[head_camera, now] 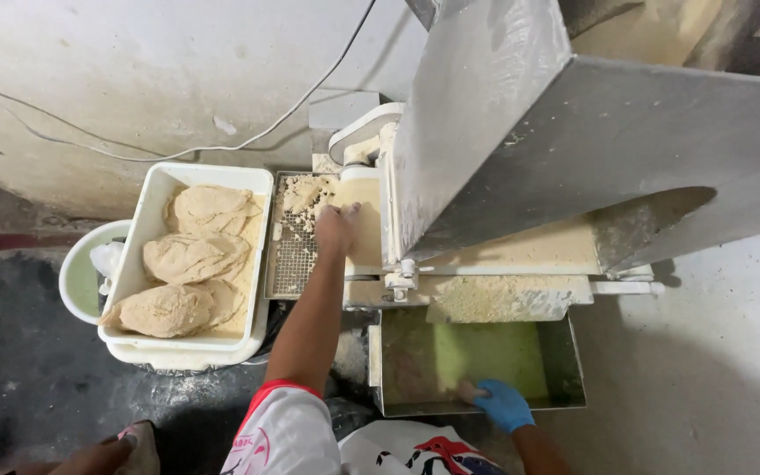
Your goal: A person is breading chicken fillets by dipping them in a liquid mixture and then feeding them into an industrial breading machine.
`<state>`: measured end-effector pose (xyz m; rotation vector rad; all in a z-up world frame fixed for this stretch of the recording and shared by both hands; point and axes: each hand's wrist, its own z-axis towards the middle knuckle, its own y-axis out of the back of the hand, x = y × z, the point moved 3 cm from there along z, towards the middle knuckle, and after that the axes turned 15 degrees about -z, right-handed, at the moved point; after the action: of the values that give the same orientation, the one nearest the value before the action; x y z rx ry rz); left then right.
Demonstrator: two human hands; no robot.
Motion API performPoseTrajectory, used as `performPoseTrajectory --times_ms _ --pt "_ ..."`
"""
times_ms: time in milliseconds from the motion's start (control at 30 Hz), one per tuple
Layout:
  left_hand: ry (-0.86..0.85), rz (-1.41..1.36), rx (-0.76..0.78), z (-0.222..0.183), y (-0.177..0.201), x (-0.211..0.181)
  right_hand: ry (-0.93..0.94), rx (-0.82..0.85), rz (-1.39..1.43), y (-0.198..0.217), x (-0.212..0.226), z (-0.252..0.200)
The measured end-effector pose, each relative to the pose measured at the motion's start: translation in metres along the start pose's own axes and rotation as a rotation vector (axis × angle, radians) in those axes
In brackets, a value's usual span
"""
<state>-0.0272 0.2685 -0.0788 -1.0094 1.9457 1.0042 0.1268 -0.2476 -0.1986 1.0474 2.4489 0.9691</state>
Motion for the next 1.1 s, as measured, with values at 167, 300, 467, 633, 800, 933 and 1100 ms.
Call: performPoseTrajectory --times_ms 167,300,467,633,800,933,1100 --pt "-0.068 -0.151 -0.048 0.013 -0.009 0.01 0.007 0.004 0.039 0.01 0.01 -0.012" --pt "-0.279 -0.153 -0.116 -0.02 0.013 -0.02 -0.009 0.008 0.071 0.009 0.007 -0.008" --pt "-0.642 0.071 -0.187 -0.012 0.016 -0.036 0.007 -0.055 0.156 0.002 -0.006 0.002" --pt "-0.806 0.179 -0.179 -0.02 0.021 -0.062 0.009 -0.035 0.206 -0.015 -0.047 0.04" --pt "-0.786 0.201 -0.089 -0.053 0.03 -0.112 -0.037 -0.056 0.174 0.002 -0.089 0.043" --pt "-0.912 0.195 -0.156 -0.075 0.041 -0.148 -0.074 -0.007 0.294 0.031 -0.086 0.018" --pt "-0.728 0.251 -0.174 -0.103 0.064 -0.165 -0.012 0.084 0.241 0.059 -0.06 -0.012"
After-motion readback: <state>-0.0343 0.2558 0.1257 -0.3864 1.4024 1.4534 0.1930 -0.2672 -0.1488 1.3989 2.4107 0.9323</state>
